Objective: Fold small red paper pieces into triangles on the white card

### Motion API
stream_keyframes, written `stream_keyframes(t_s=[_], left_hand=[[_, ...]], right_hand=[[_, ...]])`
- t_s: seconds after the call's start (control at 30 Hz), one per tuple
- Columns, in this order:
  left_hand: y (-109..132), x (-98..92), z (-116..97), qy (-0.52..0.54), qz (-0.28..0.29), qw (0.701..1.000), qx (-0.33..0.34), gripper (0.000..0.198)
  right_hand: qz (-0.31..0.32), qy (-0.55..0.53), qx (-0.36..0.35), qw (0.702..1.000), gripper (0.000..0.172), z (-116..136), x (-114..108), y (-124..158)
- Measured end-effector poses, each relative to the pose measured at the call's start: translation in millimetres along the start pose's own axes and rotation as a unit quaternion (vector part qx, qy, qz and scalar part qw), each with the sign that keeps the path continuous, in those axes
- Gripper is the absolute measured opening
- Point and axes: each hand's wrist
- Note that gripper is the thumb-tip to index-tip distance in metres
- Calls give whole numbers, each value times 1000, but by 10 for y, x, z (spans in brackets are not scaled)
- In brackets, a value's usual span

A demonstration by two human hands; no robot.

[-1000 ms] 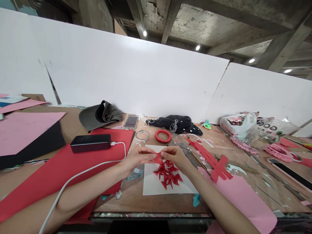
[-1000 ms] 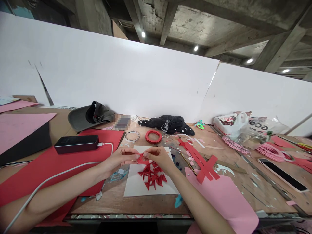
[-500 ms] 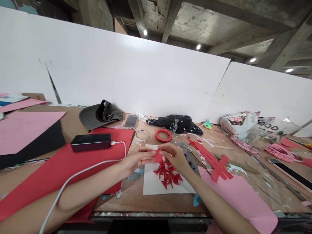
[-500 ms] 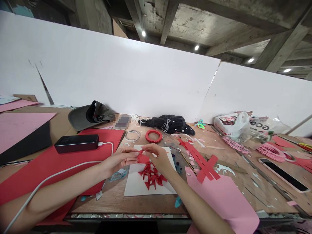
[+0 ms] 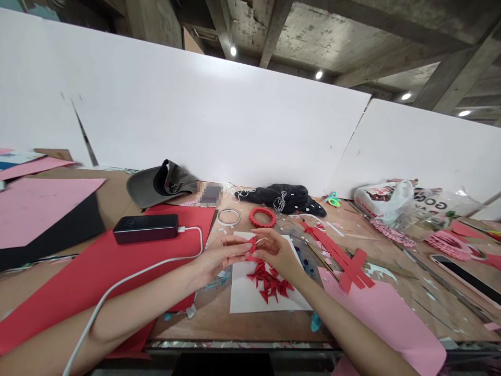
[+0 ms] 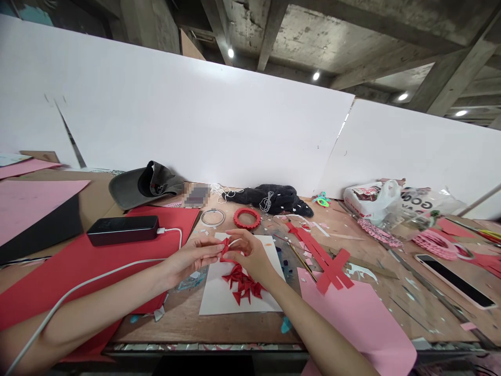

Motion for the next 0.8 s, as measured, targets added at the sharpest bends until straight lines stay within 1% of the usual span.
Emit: stream_keyframes(t_s=[0.03, 0.13, 0.2, 0.43, 0.6, 0.7, 0.8], left_hand=[[1, 5, -7, -2, -4, 1000, 9, 25], [10, 20, -38, -20, -14, 999, 29, 26], [20, 31, -56, -33, -10, 999, 37, 26], [32, 42, -64, -30, -2, 999, 30, 31], [23, 36, -37, -27, 8, 999, 34, 30], [19, 37, -16, -54, 22, 998, 39, 28], [8, 46, 4, -118, 18, 992, 48, 27]], right_hand=[[-6, -6, 2, 1000, 38, -4, -8, -8], [-15, -4, 21, 1000, 23, -24, -38, -26], [-16, 7, 31, 999, 20, -33, -52, -31], [-32, 48, 17, 998, 19, -14, -30, -26], [-44, 82, 22, 995, 20, -37, -3, -26], [-40, 138, 11, 990, 19, -78, -8, -19], [-23, 212, -12, 977, 18, -100, -23, -9]])
Point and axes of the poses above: each hand's wrist, its own y-axis away from the middle knuckle, its own x-axis out of the palm, z = x × y, and after that the axes turned 7 degrees about -y, right-handed
